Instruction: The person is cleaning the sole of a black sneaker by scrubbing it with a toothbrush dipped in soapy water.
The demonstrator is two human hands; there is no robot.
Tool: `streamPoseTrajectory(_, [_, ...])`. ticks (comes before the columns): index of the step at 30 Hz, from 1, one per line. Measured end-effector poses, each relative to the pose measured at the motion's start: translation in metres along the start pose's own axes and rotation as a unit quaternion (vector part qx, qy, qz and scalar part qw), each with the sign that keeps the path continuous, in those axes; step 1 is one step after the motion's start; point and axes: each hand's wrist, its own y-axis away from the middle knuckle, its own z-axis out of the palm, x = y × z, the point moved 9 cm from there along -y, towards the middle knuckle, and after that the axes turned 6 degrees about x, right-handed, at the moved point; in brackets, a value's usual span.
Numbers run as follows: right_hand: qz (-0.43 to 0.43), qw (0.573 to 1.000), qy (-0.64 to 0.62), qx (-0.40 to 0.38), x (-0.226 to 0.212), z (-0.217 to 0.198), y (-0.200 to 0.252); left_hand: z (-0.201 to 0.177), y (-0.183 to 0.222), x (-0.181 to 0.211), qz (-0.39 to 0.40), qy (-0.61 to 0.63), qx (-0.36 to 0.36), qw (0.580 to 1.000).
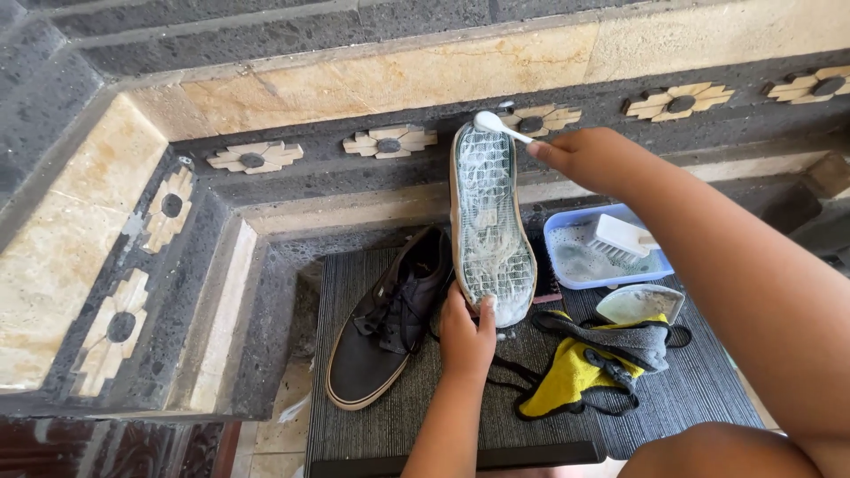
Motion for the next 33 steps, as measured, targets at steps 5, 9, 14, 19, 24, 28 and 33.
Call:
streamPoseTrajectory(5, [0.005, 0.998, -0.005, -0.056, -0.029, -0.002, 0.026, 0.001, 0.000, 0.000, 0.001, 0.007, -0.003, 1.000])
streamPoseTrajectory(9, [-0.010, 1.000, 0.007, -0.011, -0.013, 0.000, 0.003, -0.002, 0.001, 0.004, -0.005, 0.007, -0.004, 1.000])
streamPoseTrajectory(14, [-0.022, 0.997, 0.020, -0.069, -0.034, 0.014, 0.021, 0.002, 0.001, 0.000, 0.001, 0.008, -0.005, 1.000])
streamPoseTrajectory(19, [-0.006, 0.999, 0.027, -0.040, -0.027, 0.005, 0.024, -0.001, 0.001, 0.002, 0.003, 0.019, 0.000, 1.000])
streamPoseTrajectory(24, [-0.010, 0.996, 0.009, -0.083, -0.031, 0.016, 0.025, 0.001, 0.000, -0.002, 0.007, 0.016, 0.004, 1.000])
streamPoseTrajectory(28, [-0.001, 1.000, 0.018, -0.018, -0.016, 0.005, 0.018, 0.001, 0.001, -0.001, -0.006, 0.002, -0.003, 1.000])
streamPoseTrajectory(33, [-0.025, 0.997, -0.018, -0.068, -0.026, 0.025, 0.015, -0.001, 0.001, 0.003, 0.004, 0.010, -0.003, 1.000])
